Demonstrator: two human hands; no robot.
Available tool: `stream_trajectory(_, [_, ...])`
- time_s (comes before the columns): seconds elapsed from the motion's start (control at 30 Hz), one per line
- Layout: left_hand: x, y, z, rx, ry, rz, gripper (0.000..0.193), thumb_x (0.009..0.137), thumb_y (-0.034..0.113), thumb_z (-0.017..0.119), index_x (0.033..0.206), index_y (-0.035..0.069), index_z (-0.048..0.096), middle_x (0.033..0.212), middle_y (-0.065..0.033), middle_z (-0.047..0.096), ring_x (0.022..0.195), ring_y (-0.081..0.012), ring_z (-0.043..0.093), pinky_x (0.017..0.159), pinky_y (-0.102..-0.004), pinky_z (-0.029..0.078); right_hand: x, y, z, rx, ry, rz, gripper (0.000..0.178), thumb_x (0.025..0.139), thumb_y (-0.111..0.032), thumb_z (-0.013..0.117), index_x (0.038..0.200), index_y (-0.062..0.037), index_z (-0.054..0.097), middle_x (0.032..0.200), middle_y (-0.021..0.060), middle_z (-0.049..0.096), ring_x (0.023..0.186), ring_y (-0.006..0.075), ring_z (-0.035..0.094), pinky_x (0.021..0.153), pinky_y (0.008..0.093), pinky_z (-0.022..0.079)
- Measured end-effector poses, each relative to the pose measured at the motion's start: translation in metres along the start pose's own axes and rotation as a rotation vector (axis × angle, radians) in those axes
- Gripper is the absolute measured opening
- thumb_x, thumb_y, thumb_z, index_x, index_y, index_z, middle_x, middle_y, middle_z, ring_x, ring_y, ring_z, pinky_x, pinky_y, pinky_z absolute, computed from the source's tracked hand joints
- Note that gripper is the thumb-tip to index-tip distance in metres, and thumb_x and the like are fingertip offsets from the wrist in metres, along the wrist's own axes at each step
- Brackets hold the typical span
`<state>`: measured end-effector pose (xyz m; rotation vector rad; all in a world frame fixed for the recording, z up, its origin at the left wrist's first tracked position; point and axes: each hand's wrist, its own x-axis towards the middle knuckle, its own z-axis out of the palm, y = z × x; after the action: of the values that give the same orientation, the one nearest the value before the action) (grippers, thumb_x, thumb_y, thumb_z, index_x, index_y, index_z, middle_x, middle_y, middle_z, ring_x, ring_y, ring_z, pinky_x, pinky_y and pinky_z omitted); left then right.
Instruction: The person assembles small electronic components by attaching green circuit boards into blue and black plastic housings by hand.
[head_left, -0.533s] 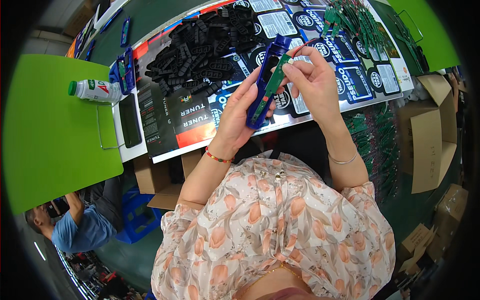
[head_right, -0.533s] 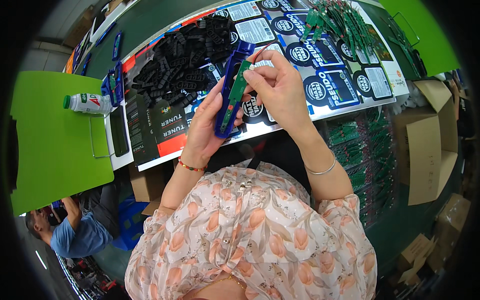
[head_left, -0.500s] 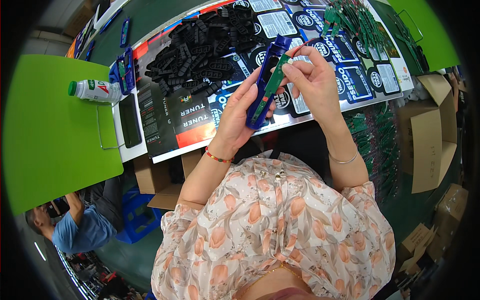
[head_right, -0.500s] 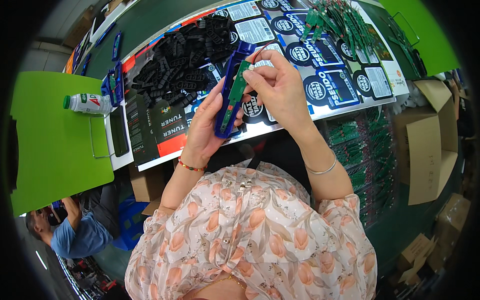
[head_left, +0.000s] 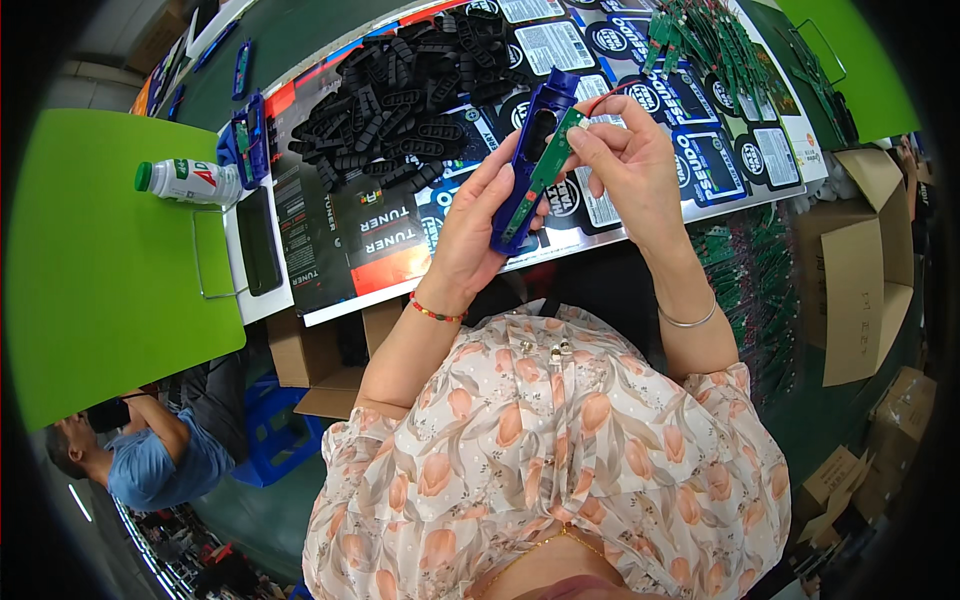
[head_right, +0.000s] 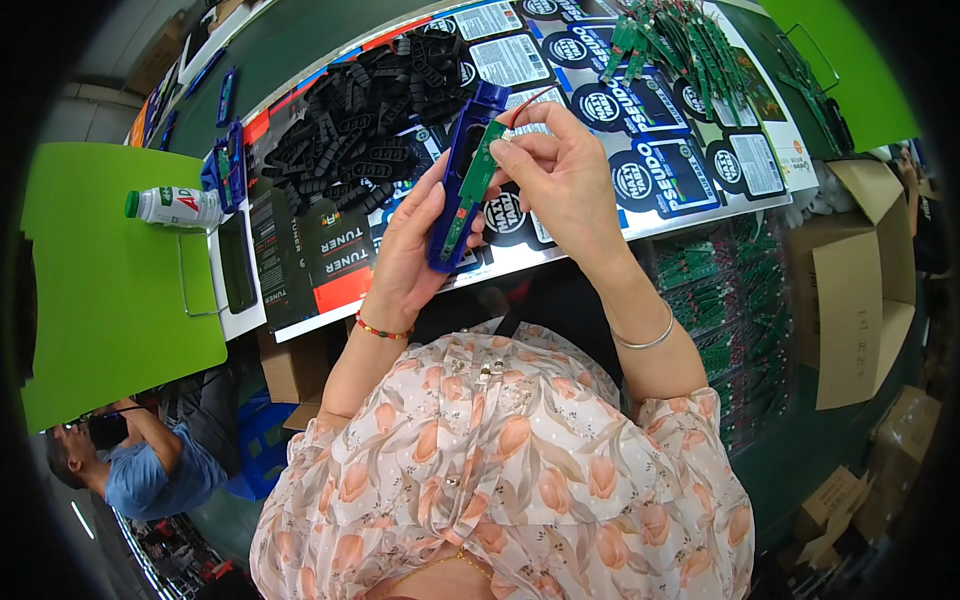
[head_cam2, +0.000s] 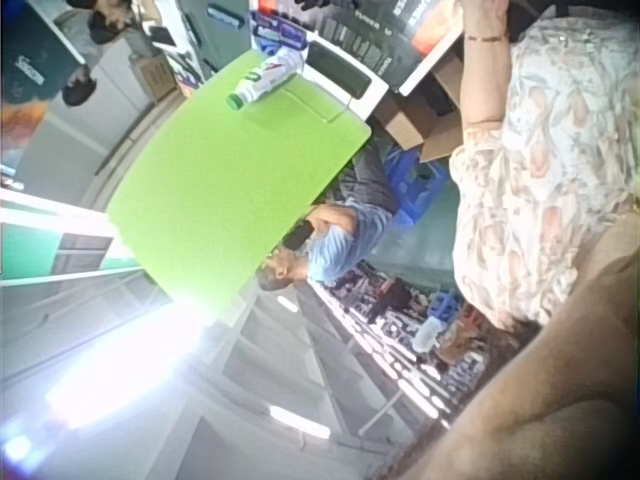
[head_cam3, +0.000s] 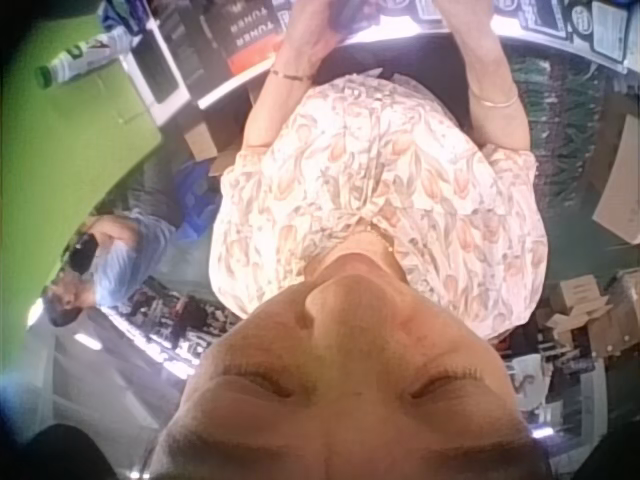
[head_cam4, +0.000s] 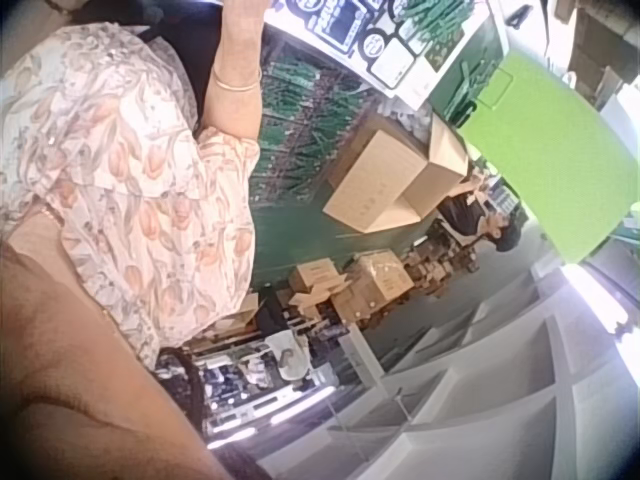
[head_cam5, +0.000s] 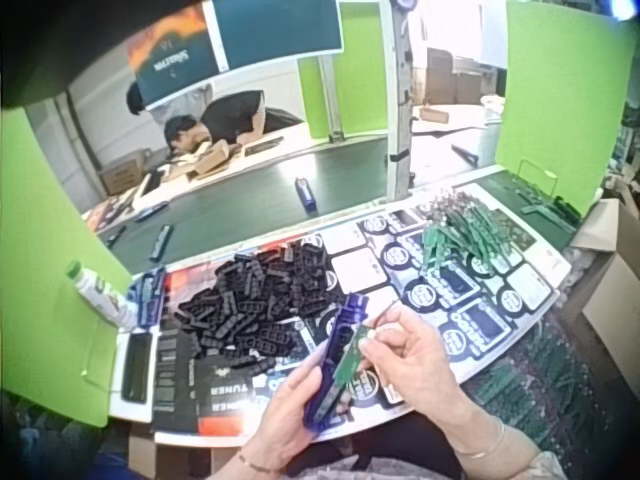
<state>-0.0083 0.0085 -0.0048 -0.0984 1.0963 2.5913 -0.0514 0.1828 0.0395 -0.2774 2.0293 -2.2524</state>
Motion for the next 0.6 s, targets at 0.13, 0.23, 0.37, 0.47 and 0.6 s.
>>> stream_trajectory(0.13, [0.000, 0.002, 0.000, 0.029, 0.009, 0.013, 0.053, 0.102, 0.023, 0.048, 0.150, 0.009, 0.032, 0.120, -0.0163, 0.062, 0.083, -0.0164, 0.063, 0.071, -0.0290, 0.055, 0.001, 0.001, -0.001, -0.018, 0.019, -0.006, 0.019, 0.093, -0.006, 0.062, 0.109, 0.0001, 0.054, 0.079, 0.0080, 0.070, 0.067, 0.0090, 0.068, 0.044, 0.0159, 0.039])
stream_trajectory(0.23, [0.000, 0.003, 0.001, 0.015, 0.009, 0.002, 0.053, 0.102, 0.022, 0.048, 0.150, 0.009, 0.032, 0.119, -0.0159, 0.062, 0.083, -0.0163, 0.063, 0.071, -0.0287, 0.055, 0.002, -0.001, -0.002, -0.002, -0.019, -0.037, 0.020, 0.093, -0.005, 0.063, 0.110, 0.0001, 0.054, 0.079, 0.0082, 0.070, 0.067, 0.0087, 0.068, 0.044, 0.0156, 0.039])
stream_trajectory(0.37, [0.002, 0.002, -0.001, -0.025, 0.012, -0.033, 0.053, 0.102, 0.022, 0.049, 0.150, 0.008, 0.032, 0.121, -0.0154, 0.062, 0.083, -0.0160, 0.062, 0.071, -0.0278, 0.054, 0.002, -0.001, -0.002, 0.037, -0.059, -0.063, 0.021, 0.092, -0.004, 0.063, 0.110, -0.0001, 0.054, 0.080, 0.0082, 0.070, 0.066, 0.0077, 0.067, 0.045, 0.0152, 0.038])
stream_trajectory(0.47, [0.002, 0.002, -0.002, -0.023, 0.006, -0.029, 0.054, 0.102, 0.023, 0.049, 0.151, 0.009, 0.031, 0.121, -0.0155, 0.061, 0.083, -0.0159, 0.062, 0.071, -0.0274, 0.054, 0.001, -0.004, -0.001, 0.032, -0.051, -0.031, 0.021, 0.092, -0.005, 0.063, 0.110, -0.0002, 0.054, 0.079, 0.0071, 0.070, 0.067, 0.0071, 0.066, 0.047, 0.0152, 0.040])
stream_trajectory(0.6, [0.003, 0.004, -0.001, -0.055, -0.024, -0.077, 0.055, 0.101, 0.024, 0.050, 0.151, 0.009, 0.031, 0.119, -0.0168, 0.061, 0.084, -0.0159, 0.062, 0.071, -0.0272, 0.054, 0.002, 0.007, -0.001, 0.024, -0.012, -0.071, 0.021, 0.092, -0.006, 0.064, 0.110, 0.0000, 0.054, 0.081, 0.0067, 0.069, 0.068, 0.0069, 0.066, 0.049, 0.0159, 0.043])
